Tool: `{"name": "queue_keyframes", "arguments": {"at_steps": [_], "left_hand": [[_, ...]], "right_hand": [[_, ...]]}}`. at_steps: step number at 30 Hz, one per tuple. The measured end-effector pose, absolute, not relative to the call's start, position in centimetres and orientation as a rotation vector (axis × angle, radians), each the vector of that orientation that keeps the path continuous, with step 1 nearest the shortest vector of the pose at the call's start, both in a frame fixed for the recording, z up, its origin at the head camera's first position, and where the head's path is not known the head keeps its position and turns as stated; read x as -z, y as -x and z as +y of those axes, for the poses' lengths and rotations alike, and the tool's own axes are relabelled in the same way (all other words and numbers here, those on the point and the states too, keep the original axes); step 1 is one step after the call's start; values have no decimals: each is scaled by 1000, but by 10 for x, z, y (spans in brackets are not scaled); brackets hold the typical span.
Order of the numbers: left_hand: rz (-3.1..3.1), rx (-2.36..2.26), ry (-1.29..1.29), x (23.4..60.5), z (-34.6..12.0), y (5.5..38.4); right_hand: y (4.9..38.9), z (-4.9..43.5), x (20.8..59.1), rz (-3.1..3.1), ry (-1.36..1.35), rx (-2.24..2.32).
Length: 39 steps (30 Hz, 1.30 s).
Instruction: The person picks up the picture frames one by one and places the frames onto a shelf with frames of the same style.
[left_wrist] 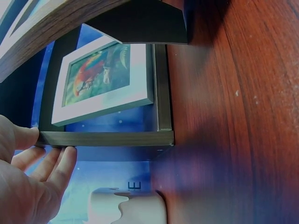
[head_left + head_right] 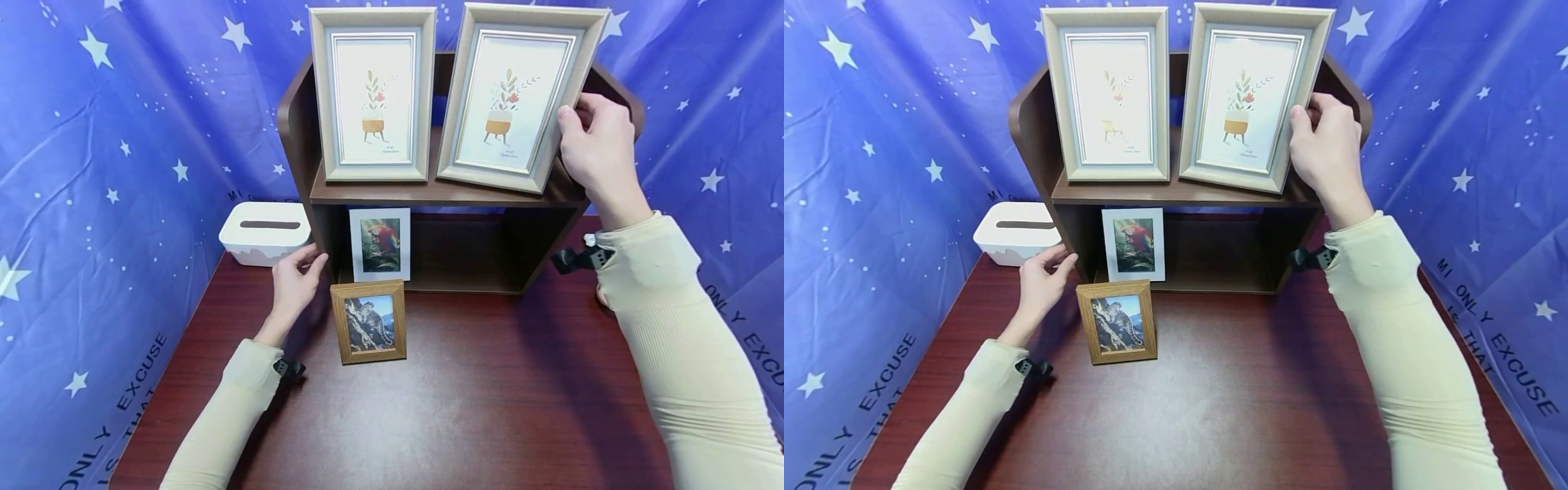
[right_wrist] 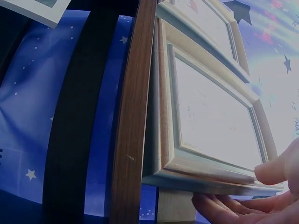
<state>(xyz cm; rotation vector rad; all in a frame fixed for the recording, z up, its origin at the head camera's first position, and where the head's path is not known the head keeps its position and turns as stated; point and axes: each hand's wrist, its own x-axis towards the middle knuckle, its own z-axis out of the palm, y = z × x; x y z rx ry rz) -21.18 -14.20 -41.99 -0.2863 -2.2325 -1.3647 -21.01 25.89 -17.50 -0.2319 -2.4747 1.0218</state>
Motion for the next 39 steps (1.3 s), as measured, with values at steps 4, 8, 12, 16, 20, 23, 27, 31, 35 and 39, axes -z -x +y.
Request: {"name": "queue_keyframes", "arguments": {"at_steps": [4, 8, 12, 16, 20, 23, 27, 31, 35, 39], "left_hand": [[-2234, 1354, 287, 420, -142, 212], [-2235, 1355, 284, 421, -142, 211], [-2239, 1355, 279, 421, -142, 211], [-2239, 1357, 277, 421, -143, 211], [-2237, 1353, 276, 421, -143, 211], [-2234, 1347, 280, 421, -143, 211], [-2234, 1350, 285, 421, -143, 212], [-2241, 1352, 276, 420, -143, 211], [-2245, 1341, 276, 419, -143, 210], [-2242, 1334, 286, 419, -143, 210]], "right_hand": [[209, 260, 176, -2476, 222, -1009], [205, 260, 178, -2463, 176, -982], [199, 259, 179, -2455, 143, -940], [192, 259, 180, -2440, 132, -921], [184, 258, 181, -2416, 139, -927], [178, 259, 181, -2389, 137, -942], [167, 260, 182, -2339, 119, -984], [156, 260, 186, -2292, 96, -980], [146, 261, 194, -2238, 87, -981], [138, 264, 202, -2148, 76, -1028]]}}
